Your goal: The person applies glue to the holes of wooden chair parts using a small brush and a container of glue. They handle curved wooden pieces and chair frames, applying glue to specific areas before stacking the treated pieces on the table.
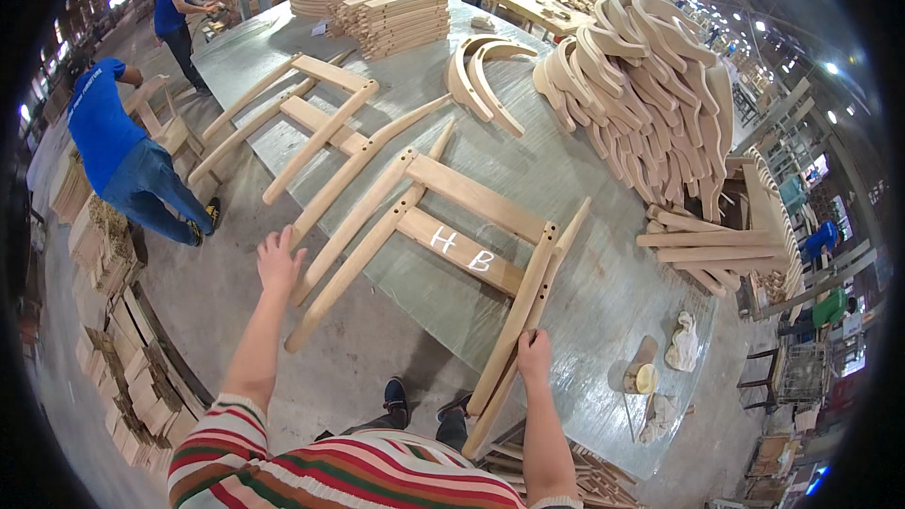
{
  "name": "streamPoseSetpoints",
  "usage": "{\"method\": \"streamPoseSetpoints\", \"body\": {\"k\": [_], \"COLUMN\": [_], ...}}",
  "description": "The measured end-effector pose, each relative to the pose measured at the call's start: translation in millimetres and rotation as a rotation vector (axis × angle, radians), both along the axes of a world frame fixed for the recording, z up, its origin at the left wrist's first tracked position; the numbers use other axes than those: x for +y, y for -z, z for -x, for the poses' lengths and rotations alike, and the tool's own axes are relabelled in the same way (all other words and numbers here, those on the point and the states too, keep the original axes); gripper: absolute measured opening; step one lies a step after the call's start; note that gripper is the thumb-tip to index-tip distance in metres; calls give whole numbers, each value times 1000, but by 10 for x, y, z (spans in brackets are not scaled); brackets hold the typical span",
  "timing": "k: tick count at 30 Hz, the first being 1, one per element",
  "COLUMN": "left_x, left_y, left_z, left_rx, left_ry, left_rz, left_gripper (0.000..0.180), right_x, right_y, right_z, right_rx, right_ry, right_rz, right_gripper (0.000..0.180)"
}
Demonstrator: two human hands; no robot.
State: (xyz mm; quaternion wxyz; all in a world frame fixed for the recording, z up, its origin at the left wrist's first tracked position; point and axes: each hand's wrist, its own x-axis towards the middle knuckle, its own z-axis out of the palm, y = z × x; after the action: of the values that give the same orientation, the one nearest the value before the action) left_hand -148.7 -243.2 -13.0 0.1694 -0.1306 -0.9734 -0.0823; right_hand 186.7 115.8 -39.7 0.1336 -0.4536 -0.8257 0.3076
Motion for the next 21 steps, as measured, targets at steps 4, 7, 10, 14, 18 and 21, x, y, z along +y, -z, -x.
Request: {"method": "streamPoseSetpoints", "body": {"k": [4,7,10,14,18,21], "left_x": [55,107,56,-111,73,438], "left_y": [11,20,-11,-86,-262,-414], "left_z": [311,616,921,1201,1255,1083], "left_rx": [-368,-313,-309,-317,-259,-167], "left_ry": [-48,-15,-39,-165,-334,-242], "left_rz": [-22,-35,-48,98,61,-47], "left_gripper": [52,52,52,51,57,60], "right_x": [-38,-46,-207,-463,-561,-454], "right_y": [3,-61,-73,-160,-228,-220], "right_z": [-4,66,272,739,916,583], "right_rx": [-29,-80,-41,12,109,83], "right_ry": [60,67,56,-37,-244,-340], "right_rz": [11,25,83,242,443,407], "right_gripper": [35,38,38,38,40,37]}}
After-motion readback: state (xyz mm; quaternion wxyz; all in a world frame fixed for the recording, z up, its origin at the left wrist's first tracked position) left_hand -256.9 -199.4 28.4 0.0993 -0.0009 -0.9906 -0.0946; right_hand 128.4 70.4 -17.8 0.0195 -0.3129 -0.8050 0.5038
